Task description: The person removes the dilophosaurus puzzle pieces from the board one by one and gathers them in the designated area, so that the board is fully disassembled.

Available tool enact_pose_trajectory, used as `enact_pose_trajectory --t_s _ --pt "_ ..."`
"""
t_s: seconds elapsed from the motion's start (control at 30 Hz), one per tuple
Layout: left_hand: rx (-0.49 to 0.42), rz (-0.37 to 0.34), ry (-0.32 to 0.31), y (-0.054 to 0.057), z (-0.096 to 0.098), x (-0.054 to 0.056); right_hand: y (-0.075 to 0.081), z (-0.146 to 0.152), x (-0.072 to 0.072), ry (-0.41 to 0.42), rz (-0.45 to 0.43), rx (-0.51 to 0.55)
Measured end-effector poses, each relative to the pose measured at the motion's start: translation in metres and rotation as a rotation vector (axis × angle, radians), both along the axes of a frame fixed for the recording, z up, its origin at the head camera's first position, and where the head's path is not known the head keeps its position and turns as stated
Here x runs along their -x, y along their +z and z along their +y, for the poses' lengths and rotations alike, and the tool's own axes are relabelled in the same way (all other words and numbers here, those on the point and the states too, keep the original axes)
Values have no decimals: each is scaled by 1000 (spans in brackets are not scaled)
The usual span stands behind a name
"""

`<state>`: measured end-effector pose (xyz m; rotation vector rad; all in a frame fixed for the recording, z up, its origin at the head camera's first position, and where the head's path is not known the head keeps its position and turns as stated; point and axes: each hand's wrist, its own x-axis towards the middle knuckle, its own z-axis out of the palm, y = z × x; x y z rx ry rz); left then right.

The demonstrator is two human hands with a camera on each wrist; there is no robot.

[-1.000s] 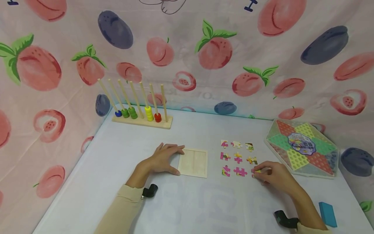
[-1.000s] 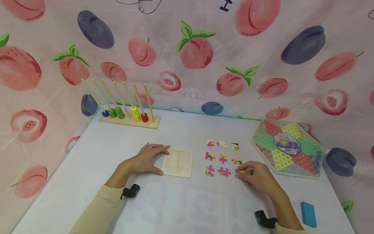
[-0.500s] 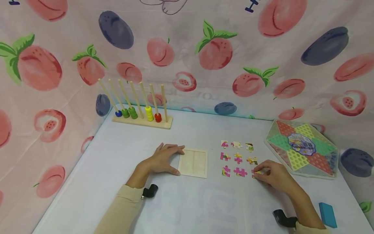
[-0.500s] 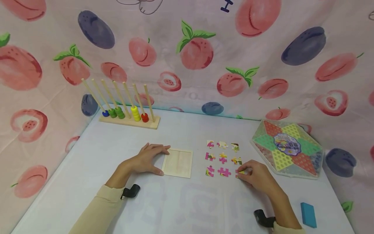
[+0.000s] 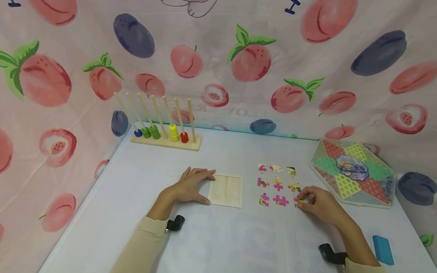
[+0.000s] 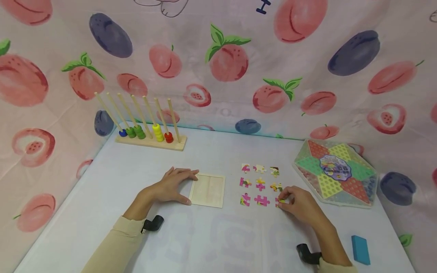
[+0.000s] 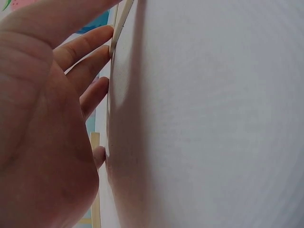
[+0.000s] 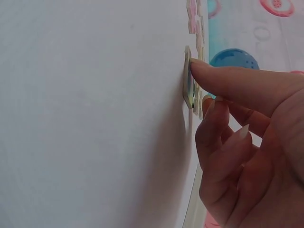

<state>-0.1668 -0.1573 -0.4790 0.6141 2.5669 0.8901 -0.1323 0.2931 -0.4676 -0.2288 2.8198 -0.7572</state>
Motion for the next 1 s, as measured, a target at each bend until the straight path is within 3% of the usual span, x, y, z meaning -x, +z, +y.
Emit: enact_pose_trajectory --t_s 0.47,0.77,1.0 --pt "3 5 -2 -1 -2 1 2 -4 0 12 -5 12" --pt "39 68 -37 0 -2 -3 6 -15 -1 -45 -40 23" --pt "35 99 -33 8 -3 -5 21 -26 4 -50 123 19"
